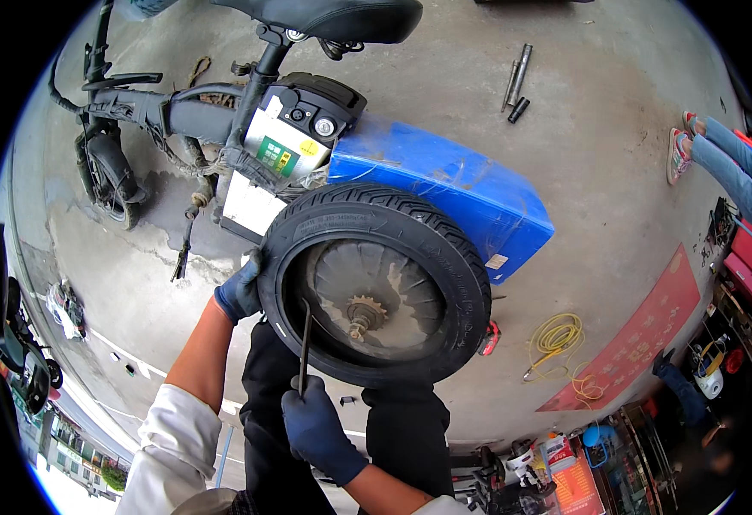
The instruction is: The person unpacks a new tire from plastic wrapping using shears, then removes the old tire from a scooter wheel rim using pliers. They proceed to mount the new tire onto the rim, using a tire lever to pry the tire bead over the rim edge and seating it into place.
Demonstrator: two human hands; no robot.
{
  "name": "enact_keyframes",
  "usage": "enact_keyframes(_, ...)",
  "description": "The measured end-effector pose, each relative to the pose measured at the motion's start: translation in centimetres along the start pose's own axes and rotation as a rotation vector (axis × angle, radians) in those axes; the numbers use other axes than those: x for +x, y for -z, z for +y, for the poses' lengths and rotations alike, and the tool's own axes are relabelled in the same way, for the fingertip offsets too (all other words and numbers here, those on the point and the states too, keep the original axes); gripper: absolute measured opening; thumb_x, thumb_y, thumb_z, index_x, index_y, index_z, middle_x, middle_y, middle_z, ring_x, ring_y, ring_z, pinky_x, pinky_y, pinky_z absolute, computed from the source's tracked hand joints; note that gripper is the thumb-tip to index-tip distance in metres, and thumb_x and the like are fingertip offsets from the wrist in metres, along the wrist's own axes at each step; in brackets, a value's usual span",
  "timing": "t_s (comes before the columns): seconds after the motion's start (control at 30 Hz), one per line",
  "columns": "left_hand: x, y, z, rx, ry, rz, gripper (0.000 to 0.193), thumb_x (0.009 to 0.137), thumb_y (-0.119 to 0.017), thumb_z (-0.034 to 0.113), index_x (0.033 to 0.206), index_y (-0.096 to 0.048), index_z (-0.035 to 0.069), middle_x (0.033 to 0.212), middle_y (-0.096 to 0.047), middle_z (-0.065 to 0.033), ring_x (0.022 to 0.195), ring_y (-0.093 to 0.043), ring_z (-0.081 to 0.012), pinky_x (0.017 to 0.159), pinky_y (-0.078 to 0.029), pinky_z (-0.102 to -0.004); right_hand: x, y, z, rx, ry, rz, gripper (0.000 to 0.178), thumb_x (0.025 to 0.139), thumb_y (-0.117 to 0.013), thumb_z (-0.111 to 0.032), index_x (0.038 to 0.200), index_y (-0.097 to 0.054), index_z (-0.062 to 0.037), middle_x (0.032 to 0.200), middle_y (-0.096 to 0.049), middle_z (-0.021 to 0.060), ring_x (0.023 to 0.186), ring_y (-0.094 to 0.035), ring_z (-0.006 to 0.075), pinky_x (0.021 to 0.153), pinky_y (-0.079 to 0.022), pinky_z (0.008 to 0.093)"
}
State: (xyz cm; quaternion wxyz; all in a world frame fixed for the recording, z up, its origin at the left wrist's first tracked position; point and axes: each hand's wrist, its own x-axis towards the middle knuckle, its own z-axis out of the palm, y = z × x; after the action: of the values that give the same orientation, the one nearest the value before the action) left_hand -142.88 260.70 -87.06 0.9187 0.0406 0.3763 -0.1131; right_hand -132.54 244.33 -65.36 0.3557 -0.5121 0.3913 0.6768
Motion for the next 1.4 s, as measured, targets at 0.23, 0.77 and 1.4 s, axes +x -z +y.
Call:
enact_keyframes(0.23,2.4,4.4,-1.7,-0.28,0.029,-0.269,0.085,0.083,-0.069,0.048,0.147,-0.03,0.009,0.144,-0.043,-0.0121,0.131,-0.044,-0.0276,0.11,-0.035,-0.0454,2.4,-2.0,9.2,-0.447,0.413,0.127,0.025,0.095,-0.046,-0.003,0.116,-0.039,-0.0124,0.069,-0.043,-0.0004,0.054,-0.046,0.0074,0.045,-0.037,0.0226)
enact_keyframes(0.77,3.2,3.9,-3.7,-0.24,-0.022,-0.196,0.092,0.075,-0.076,0.05,0.142,-0.036,0.002,0.14,-0.048,-0.0146,0.127,-0.048,-0.0264,0.109,-0.036,-0.0411,10.0,-10.1,12.2,-0.576,0.317,0.617,0.021,0.093,-0.048,-0.006,0.107,-0.035,0.0037,0.073,-0.056,0.0216,0.062,-0.058,0.0364,0.053,-0.042,0.0423)
enact_keyframes(1.4,3.1,3.1,-3.9,-0.095,-0.209,-0.104,0.056,0.086,-0.067,0.042,0.12,-0.055,-0.001,0.111,-0.063,-0.0096,0.097,-0.06,-0.015,0.086,-0.05,-0.0292,17.5,2.9,16.1,-0.687,0.357,0.45,0.005,0.092,-0.054,-0.007,0.096,-0.051,-0.0066,0.072,-0.057,0.0086,0.063,-0.057,0.015,0.059,-0.046,0.0346)
